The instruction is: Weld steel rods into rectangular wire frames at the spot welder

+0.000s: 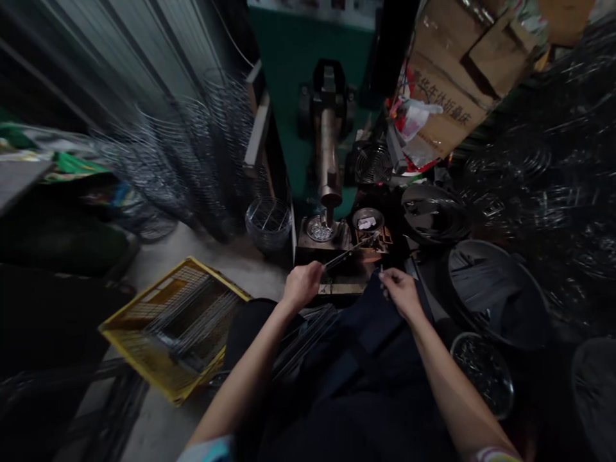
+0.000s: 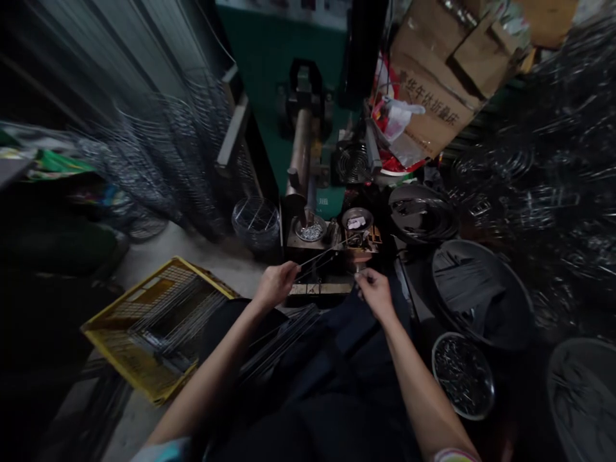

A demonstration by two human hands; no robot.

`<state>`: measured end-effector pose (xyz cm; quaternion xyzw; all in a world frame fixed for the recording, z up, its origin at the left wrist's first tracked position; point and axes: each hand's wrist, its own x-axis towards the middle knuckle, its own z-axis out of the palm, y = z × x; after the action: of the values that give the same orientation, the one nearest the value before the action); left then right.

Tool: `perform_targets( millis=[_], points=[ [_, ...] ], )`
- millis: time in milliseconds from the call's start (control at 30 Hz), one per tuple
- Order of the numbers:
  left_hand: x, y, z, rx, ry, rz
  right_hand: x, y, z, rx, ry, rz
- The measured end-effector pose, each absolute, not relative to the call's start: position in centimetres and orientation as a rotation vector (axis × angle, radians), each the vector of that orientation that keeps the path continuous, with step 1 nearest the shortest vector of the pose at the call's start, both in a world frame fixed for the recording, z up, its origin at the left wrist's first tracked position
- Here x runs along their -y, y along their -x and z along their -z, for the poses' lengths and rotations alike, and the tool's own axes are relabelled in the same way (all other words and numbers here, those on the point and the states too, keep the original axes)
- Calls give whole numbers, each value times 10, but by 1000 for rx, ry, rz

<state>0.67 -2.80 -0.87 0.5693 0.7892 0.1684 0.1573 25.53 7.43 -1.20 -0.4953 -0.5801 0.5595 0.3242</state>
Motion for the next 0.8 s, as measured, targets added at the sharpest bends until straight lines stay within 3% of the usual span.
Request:
perform_targets(
  millis=[233,800],
  points=[
    [83,-11,-6,-2122,-1445,-1195,-66,-147,16,1389,1160,-1743],
    [86,5,-8,-2141,-1404,-1286,-68,-119,2,1437,940,-1757]
  ],
)
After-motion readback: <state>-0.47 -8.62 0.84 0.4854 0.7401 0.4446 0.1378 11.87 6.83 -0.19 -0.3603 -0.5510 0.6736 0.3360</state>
